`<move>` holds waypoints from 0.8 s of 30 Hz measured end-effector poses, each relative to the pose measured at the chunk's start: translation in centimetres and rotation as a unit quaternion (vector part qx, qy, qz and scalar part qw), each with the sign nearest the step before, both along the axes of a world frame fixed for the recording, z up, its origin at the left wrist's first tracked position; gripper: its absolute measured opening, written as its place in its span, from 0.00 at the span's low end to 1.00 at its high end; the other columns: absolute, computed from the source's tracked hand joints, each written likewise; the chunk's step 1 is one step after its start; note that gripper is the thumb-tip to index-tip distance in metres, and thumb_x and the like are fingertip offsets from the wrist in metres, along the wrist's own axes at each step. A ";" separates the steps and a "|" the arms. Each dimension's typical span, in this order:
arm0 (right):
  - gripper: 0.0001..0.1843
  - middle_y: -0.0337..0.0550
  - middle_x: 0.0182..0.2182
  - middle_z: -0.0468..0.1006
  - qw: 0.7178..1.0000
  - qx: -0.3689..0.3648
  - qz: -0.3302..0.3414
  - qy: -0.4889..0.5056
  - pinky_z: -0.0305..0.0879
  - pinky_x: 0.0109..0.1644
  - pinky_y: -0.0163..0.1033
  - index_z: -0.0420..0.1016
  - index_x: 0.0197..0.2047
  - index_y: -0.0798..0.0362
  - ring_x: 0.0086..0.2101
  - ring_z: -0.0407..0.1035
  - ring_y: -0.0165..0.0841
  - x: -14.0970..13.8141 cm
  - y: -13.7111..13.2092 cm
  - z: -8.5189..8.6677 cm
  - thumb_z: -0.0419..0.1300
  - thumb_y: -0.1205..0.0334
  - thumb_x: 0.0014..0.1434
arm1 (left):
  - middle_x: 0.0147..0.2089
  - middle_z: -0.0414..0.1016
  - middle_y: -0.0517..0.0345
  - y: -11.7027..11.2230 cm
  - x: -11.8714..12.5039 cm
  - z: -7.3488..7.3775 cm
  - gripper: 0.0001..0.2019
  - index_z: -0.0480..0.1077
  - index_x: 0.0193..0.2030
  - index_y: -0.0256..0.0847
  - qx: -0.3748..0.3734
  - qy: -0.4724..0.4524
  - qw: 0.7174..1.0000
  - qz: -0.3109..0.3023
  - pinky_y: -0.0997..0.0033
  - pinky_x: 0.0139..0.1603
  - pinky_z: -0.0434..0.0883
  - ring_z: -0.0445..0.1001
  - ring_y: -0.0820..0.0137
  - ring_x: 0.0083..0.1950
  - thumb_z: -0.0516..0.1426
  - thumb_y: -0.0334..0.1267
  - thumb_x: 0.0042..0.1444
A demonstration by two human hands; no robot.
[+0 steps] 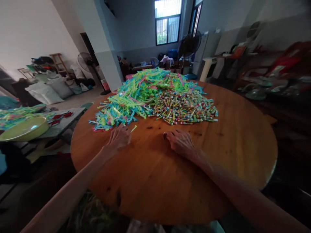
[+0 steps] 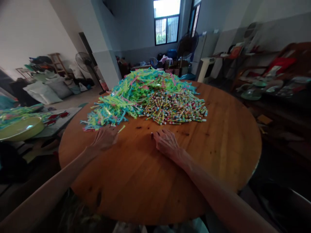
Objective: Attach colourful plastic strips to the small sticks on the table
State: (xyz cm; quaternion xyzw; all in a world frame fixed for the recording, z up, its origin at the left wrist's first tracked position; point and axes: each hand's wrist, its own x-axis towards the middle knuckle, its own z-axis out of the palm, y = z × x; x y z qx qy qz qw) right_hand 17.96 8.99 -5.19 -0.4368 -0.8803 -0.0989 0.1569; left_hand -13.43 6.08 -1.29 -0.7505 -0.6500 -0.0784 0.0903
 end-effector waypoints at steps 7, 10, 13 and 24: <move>0.14 0.48 0.35 0.78 0.996 -0.052 0.006 0.068 0.49 0.35 0.40 0.76 0.43 0.56 0.34 0.68 0.35 1.1 -0.3 0.4 0.50 0.61 0.69 | 0.31 0.76 0.57 -0.2 4.4 2.2 0.12 0.75 0.44 0.39 -0.028 -0.105 0.993 -0.054 0.70 0.34 0.67 0.72 0.69 0.31 0.51 0.36 0.61; 0.15 0.47 0.33 0.78 0.990 -0.076 0.004 0.115 0.48 0.34 0.40 0.77 0.40 0.55 0.32 0.67 0.34 1.4 -0.5 0.6 0.51 0.59 0.68 | 0.44 0.78 0.50 -1.6 3.9 2.1 0.15 0.73 0.51 0.38 0.009 -0.118 0.980 -0.158 0.64 0.46 0.71 0.75 0.64 0.44 0.54 0.36 0.60; 0.13 0.46 0.33 0.79 0.980 -0.089 0.018 0.178 0.49 0.34 0.39 0.77 0.40 0.55 0.31 0.68 0.34 1.2 -0.3 0.2 0.52 0.59 0.67 | 0.54 0.75 0.47 -3.2 4.7 1.2 0.17 0.70 0.55 0.39 0.013 -0.085 0.966 -0.243 0.58 0.56 0.69 0.71 0.60 0.55 0.57 0.39 0.61; 0.14 0.41 0.29 0.77 0.887 -0.267 0.130 0.355 0.55 0.30 0.34 0.80 0.41 0.55 0.26 0.64 0.29 0.9 -0.4 0.7 0.54 0.60 0.65 | 0.44 0.72 0.46 -1.0 9.2 0.0 0.10 0.72 0.44 0.36 -0.119 0.099 0.976 -0.152 0.63 0.41 0.69 0.71 0.59 0.45 0.50 0.34 0.64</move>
